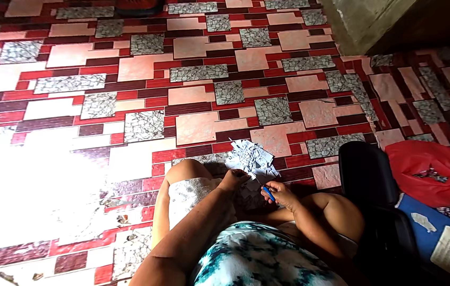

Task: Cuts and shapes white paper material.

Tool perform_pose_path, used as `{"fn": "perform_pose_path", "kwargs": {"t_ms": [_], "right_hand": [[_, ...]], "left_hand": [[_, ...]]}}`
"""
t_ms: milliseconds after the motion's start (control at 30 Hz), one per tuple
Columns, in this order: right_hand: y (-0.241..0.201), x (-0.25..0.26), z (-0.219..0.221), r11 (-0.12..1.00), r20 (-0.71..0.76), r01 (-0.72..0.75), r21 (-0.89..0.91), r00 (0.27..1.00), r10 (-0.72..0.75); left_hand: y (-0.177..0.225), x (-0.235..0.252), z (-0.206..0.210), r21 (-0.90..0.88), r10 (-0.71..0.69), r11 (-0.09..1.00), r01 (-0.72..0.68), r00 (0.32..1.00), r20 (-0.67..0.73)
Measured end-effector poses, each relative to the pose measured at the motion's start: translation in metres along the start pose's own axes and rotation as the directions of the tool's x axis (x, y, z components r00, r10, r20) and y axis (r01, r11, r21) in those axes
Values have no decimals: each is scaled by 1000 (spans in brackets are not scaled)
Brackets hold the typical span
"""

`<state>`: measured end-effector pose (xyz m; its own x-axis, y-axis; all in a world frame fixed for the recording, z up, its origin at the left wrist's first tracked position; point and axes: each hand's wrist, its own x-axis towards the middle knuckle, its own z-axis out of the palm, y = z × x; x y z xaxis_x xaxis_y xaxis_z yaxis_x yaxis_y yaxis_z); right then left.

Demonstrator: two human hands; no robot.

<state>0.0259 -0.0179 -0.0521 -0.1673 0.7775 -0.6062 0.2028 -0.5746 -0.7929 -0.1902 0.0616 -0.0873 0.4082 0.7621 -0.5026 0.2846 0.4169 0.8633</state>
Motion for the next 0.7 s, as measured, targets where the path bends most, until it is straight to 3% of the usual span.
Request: {"fn": "perform_pose_path", "kwargs": {"t_ms": [367,500,700], "right_hand": [[1,2,0,1000,-84,-25,5,996,26],[0,1,-2,996,-31,-85,-16,996,85],[3,3,0,999,11,-43,-10,999,43]], "left_hand": [[2,0,0,-4,-9,1000,9,1000,5],[-1,2,0,-21,-12,1000,12,1000,-8],[-2,2,0,-20,-21,1000,21,1000,0]]}}
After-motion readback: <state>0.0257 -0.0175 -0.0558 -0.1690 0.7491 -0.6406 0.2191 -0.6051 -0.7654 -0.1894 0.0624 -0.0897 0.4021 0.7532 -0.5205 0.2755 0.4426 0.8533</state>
